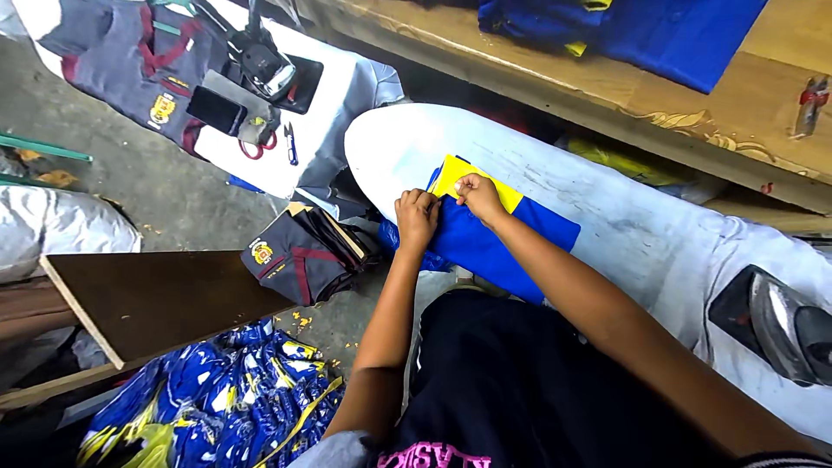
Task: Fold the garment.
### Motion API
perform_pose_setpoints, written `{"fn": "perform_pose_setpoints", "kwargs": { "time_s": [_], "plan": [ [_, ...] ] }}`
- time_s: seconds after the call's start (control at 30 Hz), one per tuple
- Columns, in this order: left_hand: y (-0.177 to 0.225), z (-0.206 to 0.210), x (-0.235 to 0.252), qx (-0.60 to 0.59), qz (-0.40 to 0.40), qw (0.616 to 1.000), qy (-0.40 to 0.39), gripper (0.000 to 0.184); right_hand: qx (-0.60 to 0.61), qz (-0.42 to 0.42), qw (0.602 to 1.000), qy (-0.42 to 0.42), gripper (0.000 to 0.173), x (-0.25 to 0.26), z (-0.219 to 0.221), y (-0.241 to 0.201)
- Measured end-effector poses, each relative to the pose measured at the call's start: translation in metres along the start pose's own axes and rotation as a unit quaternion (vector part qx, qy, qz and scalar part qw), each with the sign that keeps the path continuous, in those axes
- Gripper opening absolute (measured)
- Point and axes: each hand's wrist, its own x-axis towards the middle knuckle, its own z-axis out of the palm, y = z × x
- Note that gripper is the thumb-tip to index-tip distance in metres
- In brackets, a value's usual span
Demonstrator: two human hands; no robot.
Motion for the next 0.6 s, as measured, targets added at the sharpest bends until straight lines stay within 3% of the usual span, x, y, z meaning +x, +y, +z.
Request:
{"fn": "perform_pose_setpoints", "kwargs": {
  "time_s": [0.27, 0.37, 0.5, 0.6],
  "plan": [
    [0.001, 0.0, 0.002, -0.003, 0.008, 1.0, 0.001, 0.009, -0.111, -0.094, 0.989, -0.009, 0.019, -0.007, 0.012, 0.0],
    [0.002, -0.002, 0.002, -0.001, 0.008, 1.0, -0.011, 0.01, -0.149, -0.081, 0.985, -0.024, 0.018, -0.005, 0.012, -0.002],
    [0.002, -0.002, 0.002, -0.003, -0.003, 1.0, -0.013, 0.011, -0.104, -0.035, 0.993, -0.029, 0.022, -0.007, 0.002, -0.001],
    [0.001, -0.003, 0.001, -0.01, -0.015, 1.0, -0.019, 0.012, -0.06, -0.044, 0.997, 0.006, 0.029, -0.019, -0.037, 0.0]
  ]
}}
